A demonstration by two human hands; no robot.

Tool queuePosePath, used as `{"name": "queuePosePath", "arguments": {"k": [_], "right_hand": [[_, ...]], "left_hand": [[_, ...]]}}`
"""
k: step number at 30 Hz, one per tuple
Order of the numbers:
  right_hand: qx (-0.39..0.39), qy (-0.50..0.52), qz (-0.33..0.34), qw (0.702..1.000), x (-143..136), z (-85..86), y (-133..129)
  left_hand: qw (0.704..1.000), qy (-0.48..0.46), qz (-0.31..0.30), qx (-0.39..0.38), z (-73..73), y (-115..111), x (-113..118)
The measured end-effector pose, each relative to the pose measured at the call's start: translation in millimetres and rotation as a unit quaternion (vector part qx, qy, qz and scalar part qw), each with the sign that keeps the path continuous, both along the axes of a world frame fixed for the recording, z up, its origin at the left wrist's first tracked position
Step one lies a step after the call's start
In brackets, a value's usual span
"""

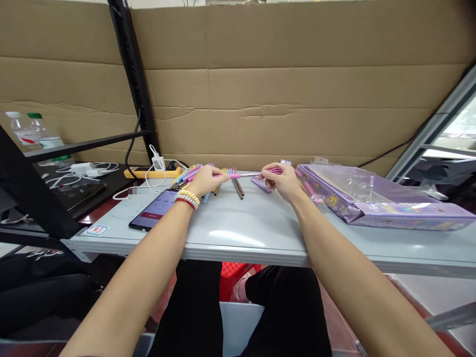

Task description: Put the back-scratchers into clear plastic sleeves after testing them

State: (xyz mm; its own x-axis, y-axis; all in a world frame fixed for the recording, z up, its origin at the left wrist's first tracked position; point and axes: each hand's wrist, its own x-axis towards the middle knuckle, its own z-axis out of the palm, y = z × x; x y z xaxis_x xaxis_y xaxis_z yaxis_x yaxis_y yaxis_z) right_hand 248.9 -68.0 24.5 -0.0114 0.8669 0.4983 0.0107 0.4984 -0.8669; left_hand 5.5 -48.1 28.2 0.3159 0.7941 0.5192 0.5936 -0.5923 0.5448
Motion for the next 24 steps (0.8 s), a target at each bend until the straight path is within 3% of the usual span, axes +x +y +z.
{"name": "queuePosePath", "arguments": {"k": [5,11,18,24], "right_hand": [[-0.025,-0.124,0.04,0.991,7,1.2,-3],[0.015,-0.275,-0.025,0.961,-3,-2.9,-4],[0.052,-0.223,-0.055,0.972,-16,-4.5,-6],[0.06,-0.192,-0.074,0.977,-20,1.9,-13]], "left_hand": [[0.991,0.125,0.033,0.029,0.6,0,-7],[0.929,0.332,0.157,0.049,-4.5,-1,1],[0.905,0.348,0.24,0.05,5.2,-6,6],[0.907,0.335,0.25,0.062,14.4,-15,10]]}}
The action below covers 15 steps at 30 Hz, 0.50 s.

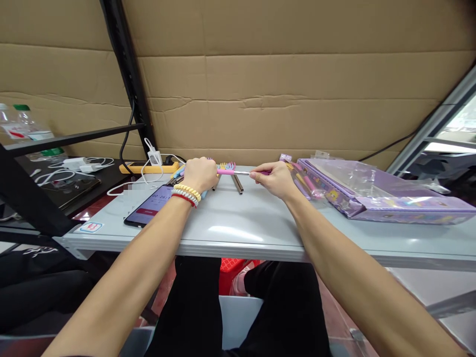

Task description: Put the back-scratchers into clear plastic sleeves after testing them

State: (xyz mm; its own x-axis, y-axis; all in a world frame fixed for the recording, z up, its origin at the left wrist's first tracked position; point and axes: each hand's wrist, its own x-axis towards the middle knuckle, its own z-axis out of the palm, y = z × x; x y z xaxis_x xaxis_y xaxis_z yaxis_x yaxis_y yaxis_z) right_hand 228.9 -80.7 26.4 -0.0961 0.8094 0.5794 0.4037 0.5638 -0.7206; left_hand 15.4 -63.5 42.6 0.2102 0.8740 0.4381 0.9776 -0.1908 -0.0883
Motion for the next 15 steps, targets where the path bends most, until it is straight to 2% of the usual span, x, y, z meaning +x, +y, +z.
{"name": "queuePosePath", "arguments": {"k": [9,15], "right_hand": [[0.015,0.011,0.002,1.0,-3,3.4,-6],[0.002,0.012,0.005,1.0,-1,1.7,-4]], "left_hand": [[1.0,-0.024,-0.001,0.007,2.4,-7,7],[0.999,-0.04,-0.005,0.011,-1.4,-9,11]]}}
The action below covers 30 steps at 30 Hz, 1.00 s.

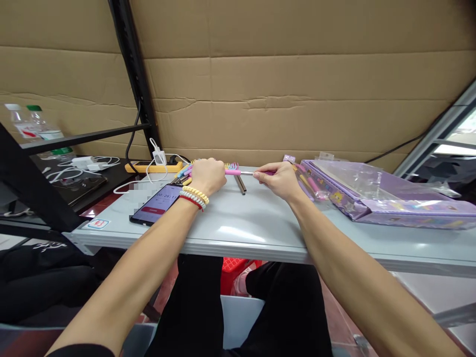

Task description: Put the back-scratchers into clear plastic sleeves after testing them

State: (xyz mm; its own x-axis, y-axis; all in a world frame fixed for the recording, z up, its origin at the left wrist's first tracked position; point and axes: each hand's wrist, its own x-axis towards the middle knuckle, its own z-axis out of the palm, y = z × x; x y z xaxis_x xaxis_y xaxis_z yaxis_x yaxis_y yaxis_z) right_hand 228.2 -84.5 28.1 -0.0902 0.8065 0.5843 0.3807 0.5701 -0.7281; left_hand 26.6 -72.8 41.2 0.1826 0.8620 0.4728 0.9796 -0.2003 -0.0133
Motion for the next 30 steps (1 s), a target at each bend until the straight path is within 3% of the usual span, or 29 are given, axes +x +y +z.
{"name": "queuePosePath", "arguments": {"k": [5,11,16,20,24,27,30], "right_hand": [[-0.055,0.016,0.042,0.997,10,-5.0,9],[-0.135,0.153,0.136,0.969,5,-9.1,16],[-0.086,0.225,0.126,0.962,-2,-11.1,19],[-0.032,0.286,0.055,0.956,10,3.1,16],[0.028,0.31,-0.078,0.947,58,39.9,-1],[0.098,0.322,-0.206,0.919,128,69.1,-23],[0.114,0.319,-0.297,0.893,209,83.7,-47]], "left_hand": [[0.999,0.005,-0.041,0.002,-9.5,-2,7],[0.975,0.043,-0.215,0.015,-26.4,-3,26],[0.983,0.036,-0.178,0.019,-27.8,2,26],[0.985,0.019,-0.17,0.038,-22.3,6,19],[0.981,-0.002,-0.176,0.086,-18.8,13,2],[0.983,-0.02,-0.14,0.116,-18.1,21,-18],[0.989,-0.044,-0.09,0.112,-17.0,26,-34]]}}
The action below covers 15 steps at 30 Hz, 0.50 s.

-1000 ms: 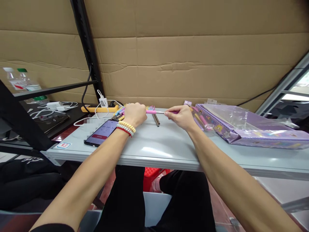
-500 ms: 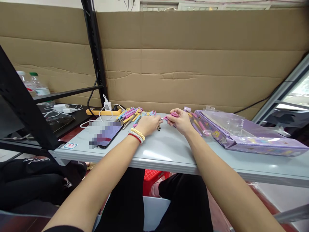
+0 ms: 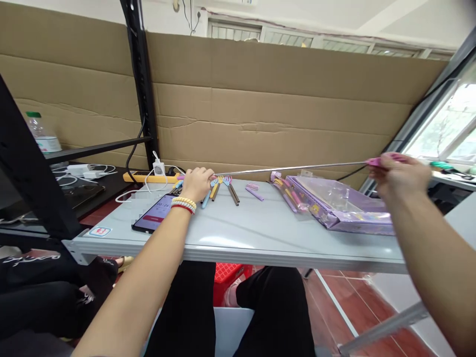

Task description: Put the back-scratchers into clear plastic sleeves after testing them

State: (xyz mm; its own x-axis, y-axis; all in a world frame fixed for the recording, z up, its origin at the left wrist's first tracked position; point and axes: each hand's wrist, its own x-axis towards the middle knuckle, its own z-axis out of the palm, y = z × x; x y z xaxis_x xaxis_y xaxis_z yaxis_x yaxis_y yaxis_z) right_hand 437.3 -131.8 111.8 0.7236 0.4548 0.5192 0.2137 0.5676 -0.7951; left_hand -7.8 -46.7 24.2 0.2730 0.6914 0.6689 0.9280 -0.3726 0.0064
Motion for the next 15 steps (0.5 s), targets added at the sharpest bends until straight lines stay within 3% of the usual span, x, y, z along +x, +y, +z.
{"name": "queuePosePath", "arguments": {"k": [3,6,9,12,15], "right_hand": [[0.052,-0.054,-0.031,0.997,61,-1.9,-16],[0.061,-0.058,-0.069,0.994,82,-8.5,-20],[0.026,-0.002,-0.107,0.994,71,-10.9,-15],[-0.001,0.053,-0.126,0.991,42,-14.1,-2],[-0.036,-0.008,-0.032,0.999,-15,-27.4,16]], "left_hand": [[1.0,-0.017,0.008,-0.007,2.0,1,-2],[0.999,-0.031,-0.007,-0.004,3.4,1,0],[0.997,-0.056,-0.046,-0.034,4.1,2,-4],[0.988,-0.092,-0.094,-0.077,5.2,0,-5],[0.989,-0.064,-0.115,-0.065,6.3,-11,16]]}}
